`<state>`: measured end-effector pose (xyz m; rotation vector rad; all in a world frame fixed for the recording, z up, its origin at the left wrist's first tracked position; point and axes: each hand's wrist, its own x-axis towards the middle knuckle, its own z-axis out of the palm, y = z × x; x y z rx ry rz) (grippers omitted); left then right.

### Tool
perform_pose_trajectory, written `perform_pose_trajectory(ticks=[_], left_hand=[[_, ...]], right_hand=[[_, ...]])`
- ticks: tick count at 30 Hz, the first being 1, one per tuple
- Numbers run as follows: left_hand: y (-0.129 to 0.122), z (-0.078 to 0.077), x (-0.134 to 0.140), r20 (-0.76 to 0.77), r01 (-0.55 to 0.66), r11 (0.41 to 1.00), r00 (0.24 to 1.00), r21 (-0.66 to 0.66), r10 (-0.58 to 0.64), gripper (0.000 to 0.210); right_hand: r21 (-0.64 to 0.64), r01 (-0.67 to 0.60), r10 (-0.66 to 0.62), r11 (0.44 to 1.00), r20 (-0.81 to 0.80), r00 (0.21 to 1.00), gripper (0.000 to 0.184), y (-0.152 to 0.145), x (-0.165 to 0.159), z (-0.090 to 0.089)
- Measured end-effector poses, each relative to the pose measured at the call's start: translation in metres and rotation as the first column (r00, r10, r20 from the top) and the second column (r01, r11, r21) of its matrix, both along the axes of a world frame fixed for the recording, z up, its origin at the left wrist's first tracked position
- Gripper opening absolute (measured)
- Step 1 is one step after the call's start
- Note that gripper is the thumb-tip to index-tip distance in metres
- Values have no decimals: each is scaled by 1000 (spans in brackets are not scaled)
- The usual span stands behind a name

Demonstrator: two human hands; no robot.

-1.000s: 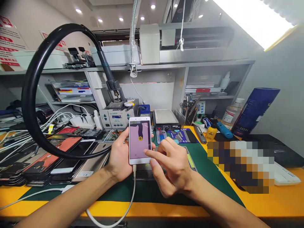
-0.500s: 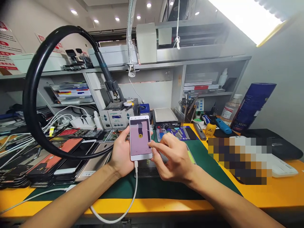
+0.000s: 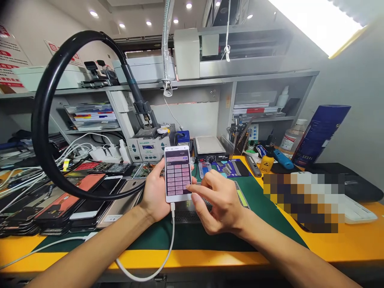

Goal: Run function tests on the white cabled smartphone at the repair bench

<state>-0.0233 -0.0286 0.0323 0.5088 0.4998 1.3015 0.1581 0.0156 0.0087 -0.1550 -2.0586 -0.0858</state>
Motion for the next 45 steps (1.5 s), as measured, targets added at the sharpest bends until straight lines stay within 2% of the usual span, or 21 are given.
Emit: perform_pose_trajectory(ticks=[6, 10, 21, 30, 33, 38, 45], left_hand=[[-1, -2, 5, -2, -42, 999, 999, 17, 42, 70], [-1, -5, 6, -6, -48, 998, 999, 33, 48, 68], [1, -13, 1, -34, -12, 998, 999, 67, 14, 65], [-1, -9, 4, -56, -71, 996, 996, 50, 74, 63], [-1, -9, 4, -45, -48, 997, 998, 55, 50, 65], [0, -12, 1, -45, 45, 996, 998, 73, -42, 71], [3, -14, -1, -55, 17, 998, 998, 67, -14, 70]], right_hand=[[89, 78, -79, 993, 12, 997, 31, -2, -2, 2], [102, 109, -112, 989, 23, 993, 31, -5, -3, 3], [64, 181, -170, 981, -156, 973, 25, -4, 0, 0], [82, 222, -215, 971, -86, 973, 30, -4, -1, -1], [87, 229, -223, 970, -70, 972, 30, -3, -1, -1], [54, 234, -225, 971, -142, 964, 30, -3, 0, -1], [-12, 204, -204, 979, -136, 970, 29, 2, -4, -5]])
